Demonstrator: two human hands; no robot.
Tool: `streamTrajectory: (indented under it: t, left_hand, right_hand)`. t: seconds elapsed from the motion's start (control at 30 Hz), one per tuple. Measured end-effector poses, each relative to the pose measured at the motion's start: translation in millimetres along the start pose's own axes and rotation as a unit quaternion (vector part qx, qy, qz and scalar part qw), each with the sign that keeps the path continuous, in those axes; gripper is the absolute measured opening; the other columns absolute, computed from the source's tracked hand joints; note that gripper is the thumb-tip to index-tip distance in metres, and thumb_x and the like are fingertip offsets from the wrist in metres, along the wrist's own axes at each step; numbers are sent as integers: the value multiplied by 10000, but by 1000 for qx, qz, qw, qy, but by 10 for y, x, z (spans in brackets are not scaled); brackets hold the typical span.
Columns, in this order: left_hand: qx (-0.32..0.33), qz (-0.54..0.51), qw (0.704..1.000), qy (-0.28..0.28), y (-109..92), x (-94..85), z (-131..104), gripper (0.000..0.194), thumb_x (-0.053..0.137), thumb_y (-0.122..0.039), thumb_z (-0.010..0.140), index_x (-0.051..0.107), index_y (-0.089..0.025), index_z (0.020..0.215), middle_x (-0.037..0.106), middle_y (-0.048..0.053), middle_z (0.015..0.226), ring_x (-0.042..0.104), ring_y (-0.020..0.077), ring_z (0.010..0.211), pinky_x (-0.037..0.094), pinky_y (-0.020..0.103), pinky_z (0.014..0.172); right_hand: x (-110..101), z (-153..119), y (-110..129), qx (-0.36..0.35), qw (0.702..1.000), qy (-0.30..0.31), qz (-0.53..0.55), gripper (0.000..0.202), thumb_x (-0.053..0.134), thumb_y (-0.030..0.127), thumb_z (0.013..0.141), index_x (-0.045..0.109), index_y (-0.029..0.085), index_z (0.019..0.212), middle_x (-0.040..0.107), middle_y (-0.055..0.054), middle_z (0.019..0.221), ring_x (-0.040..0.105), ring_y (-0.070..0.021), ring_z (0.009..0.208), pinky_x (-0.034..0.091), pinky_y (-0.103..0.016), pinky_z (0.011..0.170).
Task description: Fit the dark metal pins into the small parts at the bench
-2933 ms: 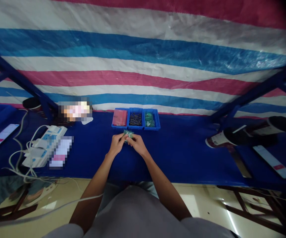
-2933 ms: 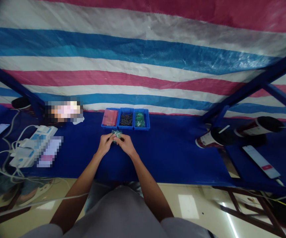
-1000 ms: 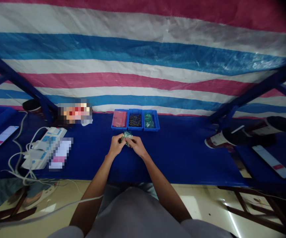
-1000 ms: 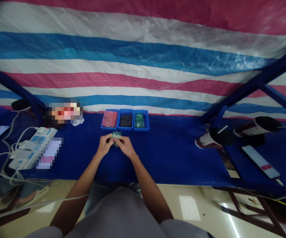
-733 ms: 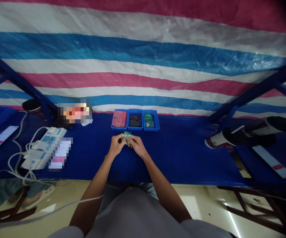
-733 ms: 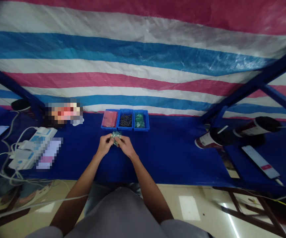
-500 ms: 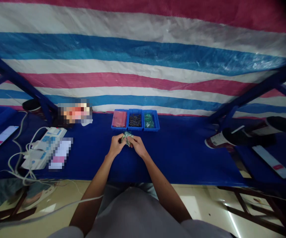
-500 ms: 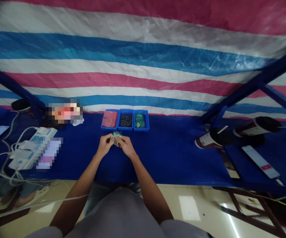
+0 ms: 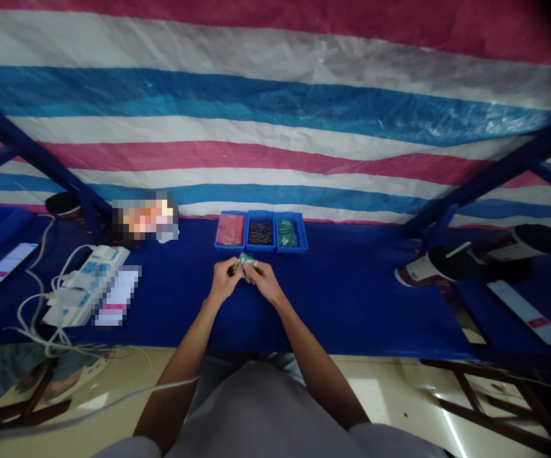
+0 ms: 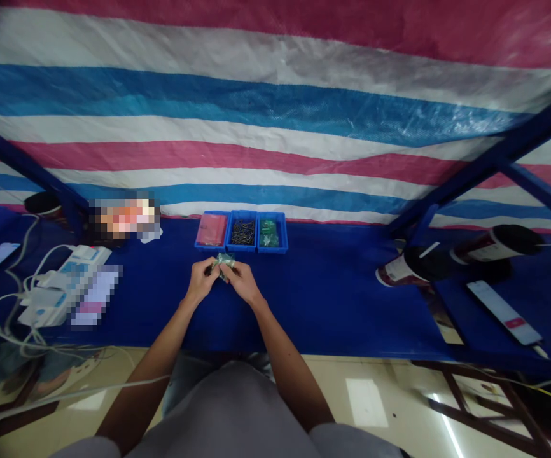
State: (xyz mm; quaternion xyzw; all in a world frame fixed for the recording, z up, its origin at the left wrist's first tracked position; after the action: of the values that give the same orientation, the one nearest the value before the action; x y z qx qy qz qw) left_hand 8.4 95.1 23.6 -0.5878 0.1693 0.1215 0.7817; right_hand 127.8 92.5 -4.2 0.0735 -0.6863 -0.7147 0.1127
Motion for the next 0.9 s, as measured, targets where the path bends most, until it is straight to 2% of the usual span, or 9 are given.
streamTrajectory:
  t: [0.17,0.3,0.53,0.77,0.9]
  left_hand:
    - [9,15,1000,-6,-16,-12,-5,346,545,-343,893,462,-159,614,355,-50,557,329,90,540,260,231,539]
    - [-4,-12,1000,7,-19,16,-1,355,540,-378,912,463,-163,640,376,-49,569,339,91,539,269,226,536]
    - [-3,-23,999,39,-32,94,-10,363,482,-413,962,574,-150,729,530,-18,610,450,112,562,329,232,575]
    - [21,10,1000,12,-20,44,0,418,486,-400,968,445,-162,627,375,-45,552,361,90,520,276,233,541]
    - [21,14,1000,7,-9,37,5,421,493,-403,962,421,-165,622,350,-48,551,343,89,519,268,234,540]
  right_hand:
    - [-3,-1,18,-7,1000,4,-15,476,514,542,946,596,165,668,533,15,579,452,-107,526,353,-240,540]
    - [-21,9,5,-3,1000,-2,-3,479,509,551,945,575,173,659,526,17,570,450,-110,517,350,-244,537]
    - [-18,25,-25,-3,1000,-9,4,483,502,581,940,564,183,673,529,21,575,448,-108,507,361,-246,537]
    - [-34,22,-32,-10,1000,-14,-13,503,481,577,956,568,183,656,535,18,572,449,-105,508,361,-243,543]
    - [-34,23,-32,-10,1000,-14,-25,537,480,587,955,566,177,619,532,19,555,441,-98,500,358,-239,543]
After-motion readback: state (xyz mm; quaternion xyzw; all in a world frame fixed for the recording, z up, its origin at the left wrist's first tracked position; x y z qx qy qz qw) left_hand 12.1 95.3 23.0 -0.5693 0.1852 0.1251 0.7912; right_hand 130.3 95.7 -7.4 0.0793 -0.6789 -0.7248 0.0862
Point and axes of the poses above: each hand's wrist, its own z-axis towards the middle knuckle, its own x-axis out of the palm, y = z × x, the point moved 10 cm from there along z, towards the middle knuckle
